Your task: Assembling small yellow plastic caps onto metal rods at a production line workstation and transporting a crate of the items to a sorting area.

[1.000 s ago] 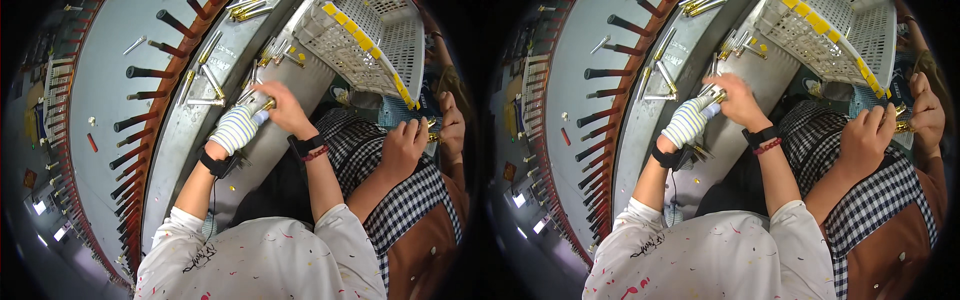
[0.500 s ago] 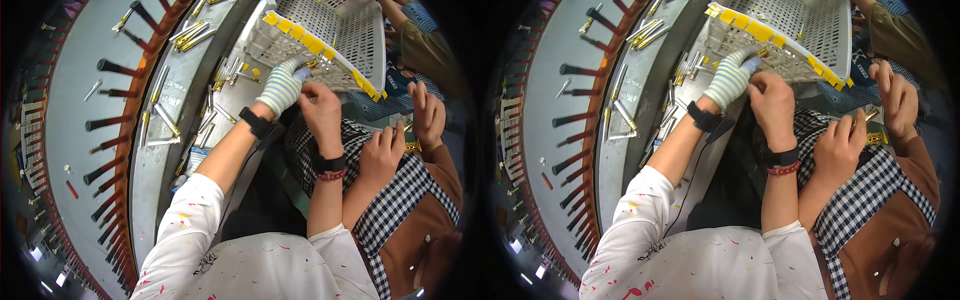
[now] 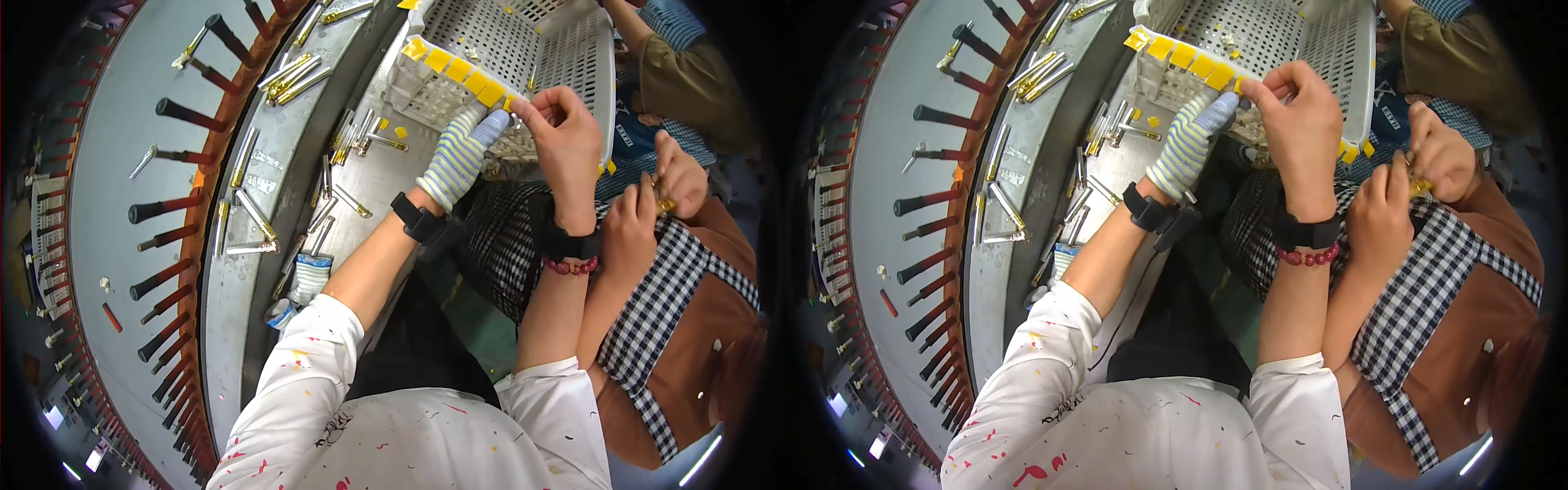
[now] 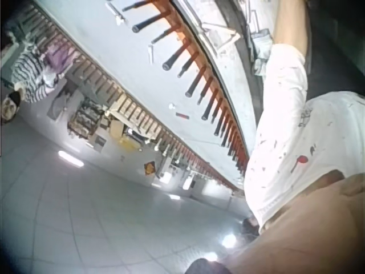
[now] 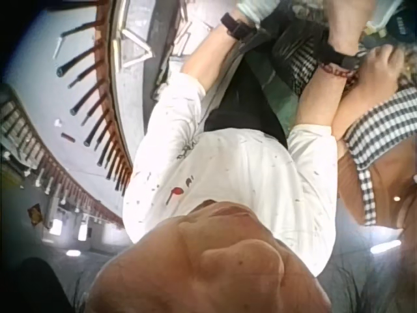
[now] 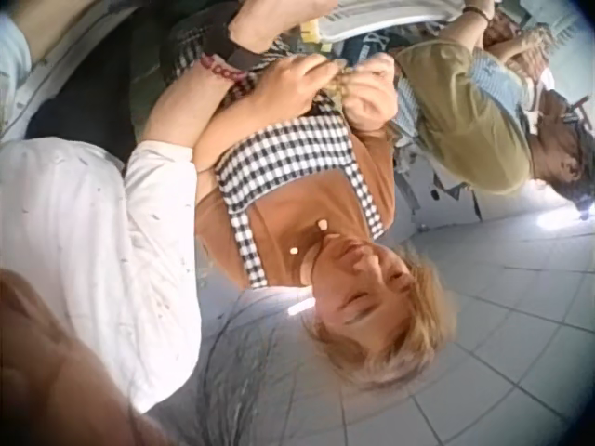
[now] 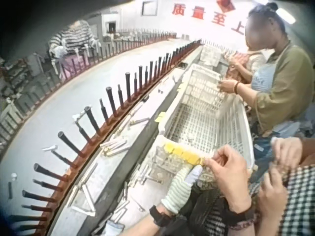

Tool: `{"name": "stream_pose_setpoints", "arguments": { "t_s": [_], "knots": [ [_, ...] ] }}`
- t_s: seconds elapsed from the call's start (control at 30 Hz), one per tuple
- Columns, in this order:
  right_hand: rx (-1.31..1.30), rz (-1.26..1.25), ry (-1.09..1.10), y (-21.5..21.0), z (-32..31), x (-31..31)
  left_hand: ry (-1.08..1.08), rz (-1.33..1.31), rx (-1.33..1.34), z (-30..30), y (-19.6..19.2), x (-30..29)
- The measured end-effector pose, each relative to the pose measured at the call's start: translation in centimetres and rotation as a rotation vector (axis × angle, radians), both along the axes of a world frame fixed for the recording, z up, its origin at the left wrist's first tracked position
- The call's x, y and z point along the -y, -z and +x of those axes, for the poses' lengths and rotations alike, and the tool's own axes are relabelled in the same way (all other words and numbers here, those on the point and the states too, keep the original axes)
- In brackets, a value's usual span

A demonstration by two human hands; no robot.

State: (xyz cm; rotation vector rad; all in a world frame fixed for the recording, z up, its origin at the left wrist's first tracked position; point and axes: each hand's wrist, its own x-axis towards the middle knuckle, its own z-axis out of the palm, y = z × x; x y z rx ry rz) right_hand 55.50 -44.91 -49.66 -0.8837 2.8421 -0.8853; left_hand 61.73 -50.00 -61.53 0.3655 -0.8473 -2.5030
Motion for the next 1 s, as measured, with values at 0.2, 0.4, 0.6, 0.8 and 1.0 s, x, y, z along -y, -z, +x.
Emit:
{"name": "stream_pose_setpoints", "arguments": {
  "t_s": [0.2,0.4,0.6,0.8,1.0],
  "knots": [
    [-0.019,0.175,-0.157,-0.8,-0.3,-1.6,-0.092,0.076,0.07,0.0,-1.6,-2.0],
    [-0.175,0.108,-0.24,1.8,0.9,-2.9,-0.334,0.151,0.136,2.0,-3.1,-4.0],
    [-0.311,0.147,-0.03,3.8,2.6,-3.3,-0.407,-0.243,0.085,7.0,-5.2,-1.8],
    [-0.52,-0.069,-0.393,-3.0,10.8,-2.0,-0.16,-0.342,0.296,20.9,-8.0,0.5],
    [0.091,-0.393,-0.901,-5.9,23.1,1.0,-0.402,-0.63,0.355,29.6,-9.5,0.2]
  ]
}}
